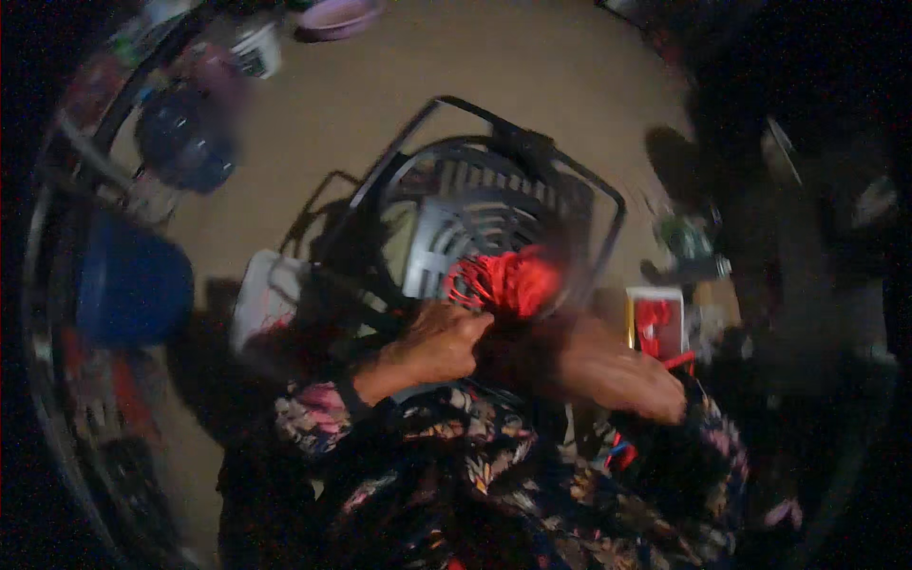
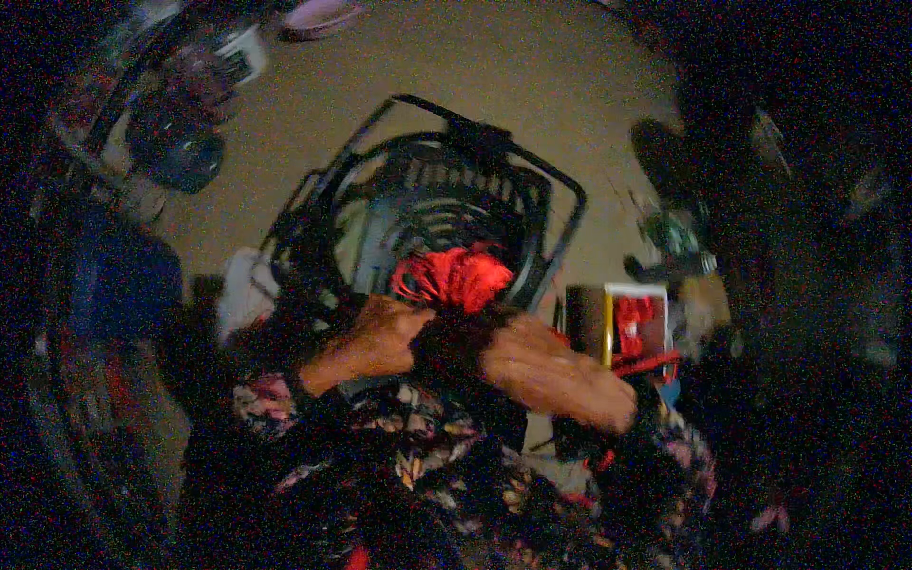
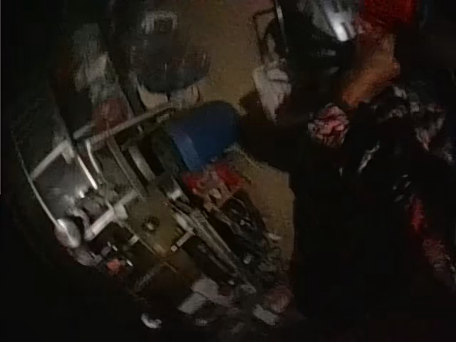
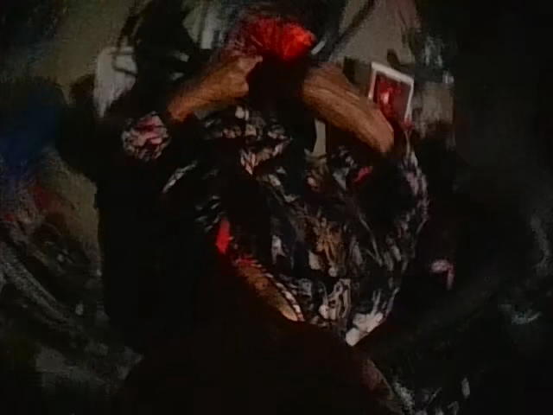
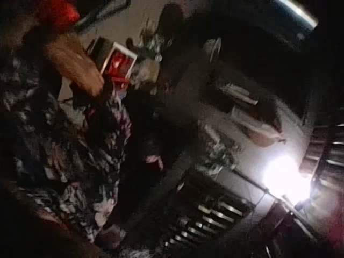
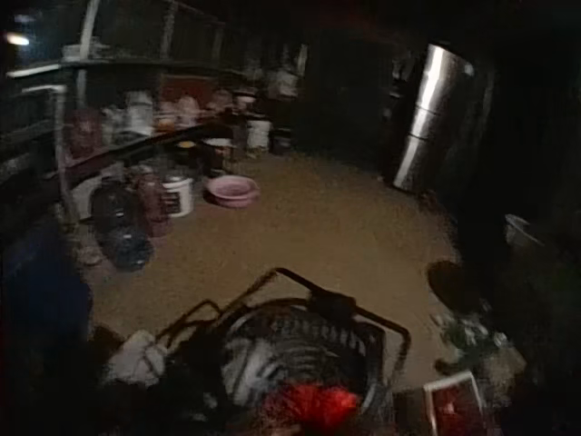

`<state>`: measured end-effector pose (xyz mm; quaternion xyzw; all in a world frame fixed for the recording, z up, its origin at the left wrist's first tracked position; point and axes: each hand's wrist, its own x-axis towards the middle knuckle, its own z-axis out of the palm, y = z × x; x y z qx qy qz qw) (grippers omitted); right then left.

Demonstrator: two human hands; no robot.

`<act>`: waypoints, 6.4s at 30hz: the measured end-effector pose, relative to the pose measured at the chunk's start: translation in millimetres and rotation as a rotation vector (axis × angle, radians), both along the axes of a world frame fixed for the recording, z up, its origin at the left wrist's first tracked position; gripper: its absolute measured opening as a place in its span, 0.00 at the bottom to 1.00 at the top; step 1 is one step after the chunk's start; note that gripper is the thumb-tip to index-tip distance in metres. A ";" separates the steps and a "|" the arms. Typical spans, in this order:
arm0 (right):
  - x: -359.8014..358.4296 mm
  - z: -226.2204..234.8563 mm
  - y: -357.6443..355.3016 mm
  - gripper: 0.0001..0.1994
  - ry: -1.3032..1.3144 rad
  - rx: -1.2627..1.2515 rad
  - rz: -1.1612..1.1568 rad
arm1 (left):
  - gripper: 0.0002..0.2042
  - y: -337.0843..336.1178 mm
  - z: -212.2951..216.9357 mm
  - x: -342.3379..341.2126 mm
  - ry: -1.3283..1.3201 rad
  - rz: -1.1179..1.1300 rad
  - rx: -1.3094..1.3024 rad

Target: The person wraps red cord around the rim of a black frame by hand, secures the end, and picks up loose strands of cord from the floor.

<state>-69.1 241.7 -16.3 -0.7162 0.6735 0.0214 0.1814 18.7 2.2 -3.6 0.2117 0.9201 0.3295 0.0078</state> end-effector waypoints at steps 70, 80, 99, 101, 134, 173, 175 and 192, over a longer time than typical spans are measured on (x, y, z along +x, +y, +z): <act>75.8 169.5 85.5 0.09 -0.529 -1.589 -1.362 | 0.09 -7.2 2.9 9.6 -0.048 0.254 0.373; 137.5 -72.7 125.3 0.11 -1.117 -0.848 -1.911 | 0.13 -36.1 -31.3 8.9 0.033 0.135 -0.021; 103.7 -106.6 195.8 0.11 -0.981 -0.957 -2.129 | 0.14 -54.2 -28.0 -0.5 -0.085 0.111 -0.378; 105.6 -114.9 198.5 0.10 -0.972 -0.888 -2.173 | 0.14 -51.9 -28.4 -1.4 -0.095 0.115 -0.338; 209.6 -127.3 212.0 0.10 -1.027 -1.189 -2.220 | 0.14 -23.9 -9.1 -11.4 -0.155 0.273 0.026; 166.9 -255.9 418.3 0.11 -0.152 -0.471 -2.381 | 0.13 -12.4 14.2 -8.7 -0.139 0.321 0.049; 174.9 -262.6 422.0 0.13 -0.354 -0.785 -2.430 | 0.13 -12.4 23.0 -3.5 -0.195 0.294 0.027; 139.6 -233.7 415.9 0.13 -0.124 -0.570 -2.172 | 0.13 4.8 14.5 6.3 -0.103 0.448 0.004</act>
